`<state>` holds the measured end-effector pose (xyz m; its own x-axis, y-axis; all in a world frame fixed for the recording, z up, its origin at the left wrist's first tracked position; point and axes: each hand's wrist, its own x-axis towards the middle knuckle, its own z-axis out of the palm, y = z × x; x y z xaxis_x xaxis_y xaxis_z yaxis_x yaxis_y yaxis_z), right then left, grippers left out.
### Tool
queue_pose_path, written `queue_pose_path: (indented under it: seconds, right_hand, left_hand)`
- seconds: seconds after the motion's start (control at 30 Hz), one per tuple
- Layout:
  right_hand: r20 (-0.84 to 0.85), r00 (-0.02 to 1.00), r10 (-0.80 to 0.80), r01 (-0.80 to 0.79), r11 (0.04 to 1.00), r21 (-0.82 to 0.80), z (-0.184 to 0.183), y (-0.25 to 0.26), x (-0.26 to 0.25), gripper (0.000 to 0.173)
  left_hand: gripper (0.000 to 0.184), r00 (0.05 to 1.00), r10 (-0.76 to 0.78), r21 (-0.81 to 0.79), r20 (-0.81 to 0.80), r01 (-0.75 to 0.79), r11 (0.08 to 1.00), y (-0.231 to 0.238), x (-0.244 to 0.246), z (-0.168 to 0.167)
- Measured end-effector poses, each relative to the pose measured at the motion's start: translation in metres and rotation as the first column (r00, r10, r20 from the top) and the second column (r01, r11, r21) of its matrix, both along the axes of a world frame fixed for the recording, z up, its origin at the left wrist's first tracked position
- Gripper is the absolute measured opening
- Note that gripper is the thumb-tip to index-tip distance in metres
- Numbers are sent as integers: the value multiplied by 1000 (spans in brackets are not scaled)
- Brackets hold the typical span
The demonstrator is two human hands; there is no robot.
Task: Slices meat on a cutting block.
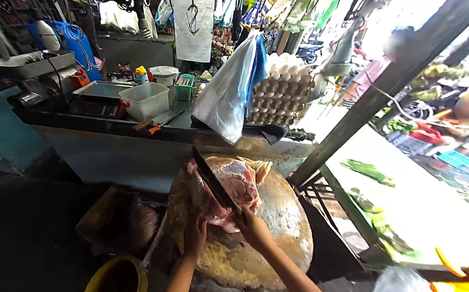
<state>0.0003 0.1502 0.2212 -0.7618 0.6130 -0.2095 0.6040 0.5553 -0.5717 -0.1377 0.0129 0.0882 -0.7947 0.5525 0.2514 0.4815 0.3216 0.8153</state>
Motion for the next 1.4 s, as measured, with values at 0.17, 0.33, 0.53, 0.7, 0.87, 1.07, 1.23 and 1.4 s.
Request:
queue_pose_path:
  seconds: [0.17,0.33,0.53,0.7,0.87,1.07,1.23,1.4]
  right_hand:
    - [-758,583,294,112,894,433,162,-10,11,33]
    - [-924,-179,339,238,926,294,321,-12,-17,17]
    - [-191,975,-115,142,980,136,2,13,8,41]
    - [327,941,-89,100,995,-15,-22,15,1,38]
    - [316,944,-91,100,995,-12,-23,9,-2,37]
    - [180,982,-48,84,977,-198,20,34,36,44]
    - [-212,951,-224,190,967,-170,32,42,61,33]
    - [-399,885,-238,193,970,-150,18,35,66,35]
  left_hand:
    - [21,994,33,112,-101,-21,994,10,-2,0]
    - [36,971,-59,-183,232,103,978,-3,16,-19]
    - [31,941,98,5,325,-105,994,-30,30,-49]
    - [34,928,359,41,104,-364,930,-36,-2,-8]
    - [41,993,-33,53,-113,40,998,24,-9,63]
    - [48,970,-206,-268,-126,167,949,54,-21,64]
    - [41,982,-91,-270,-168,43,962,71,-25,79]
    - [81,966,239,-387,98,-184,904,112,-19,102]
